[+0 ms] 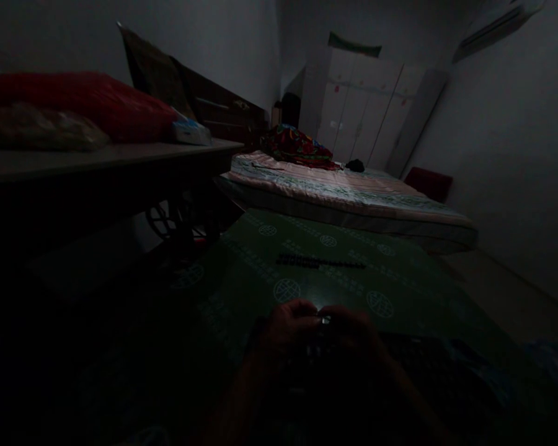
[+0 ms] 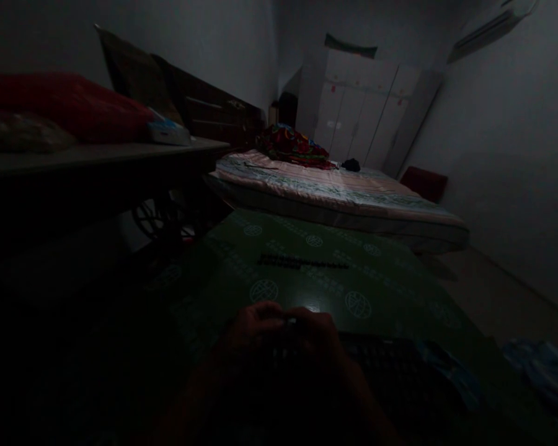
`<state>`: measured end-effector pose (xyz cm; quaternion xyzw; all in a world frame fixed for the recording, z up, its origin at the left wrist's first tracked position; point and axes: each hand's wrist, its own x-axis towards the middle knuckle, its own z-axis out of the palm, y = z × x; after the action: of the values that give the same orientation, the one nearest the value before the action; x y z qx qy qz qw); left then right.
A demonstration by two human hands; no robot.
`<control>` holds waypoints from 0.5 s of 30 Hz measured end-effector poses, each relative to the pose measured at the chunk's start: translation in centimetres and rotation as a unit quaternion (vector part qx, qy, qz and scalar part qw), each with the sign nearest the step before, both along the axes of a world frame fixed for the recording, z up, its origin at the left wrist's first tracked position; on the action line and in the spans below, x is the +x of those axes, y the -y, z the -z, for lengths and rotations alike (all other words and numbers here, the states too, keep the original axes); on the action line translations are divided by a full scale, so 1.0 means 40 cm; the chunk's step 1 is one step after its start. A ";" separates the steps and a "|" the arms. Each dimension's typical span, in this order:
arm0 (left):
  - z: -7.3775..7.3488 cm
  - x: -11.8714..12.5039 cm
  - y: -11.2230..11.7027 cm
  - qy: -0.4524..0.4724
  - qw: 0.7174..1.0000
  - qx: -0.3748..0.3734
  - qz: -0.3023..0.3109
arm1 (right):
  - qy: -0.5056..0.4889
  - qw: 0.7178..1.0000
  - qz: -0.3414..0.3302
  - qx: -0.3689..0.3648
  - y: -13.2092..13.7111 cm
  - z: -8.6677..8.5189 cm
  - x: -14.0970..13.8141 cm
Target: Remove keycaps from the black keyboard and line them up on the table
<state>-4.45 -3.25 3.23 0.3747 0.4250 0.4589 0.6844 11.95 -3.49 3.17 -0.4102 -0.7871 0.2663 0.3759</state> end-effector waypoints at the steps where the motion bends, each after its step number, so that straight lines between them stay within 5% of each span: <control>1: 0.001 -0.001 -0.001 0.008 1.000 -0.003 -0.003 | 0.005 1.000 0.000 0.004 -0.006 0.003 0.001; 11: 0.029 -0.008 -0.018 0.082 0.996 -0.032 -0.003 | 0.170 0.985 -0.023 0.023 -0.069 0.002 -0.005; 15: 0.015 -0.013 -0.020 0.025 0.998 -0.044 -0.029 | 0.157 0.987 -0.020 0.000 -0.114 -0.004 0.004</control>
<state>-4.96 -2.44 2.64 0.3200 0.4380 0.4688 0.6971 12.12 1.06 3.33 -0.4313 -0.8442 0.2058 0.2429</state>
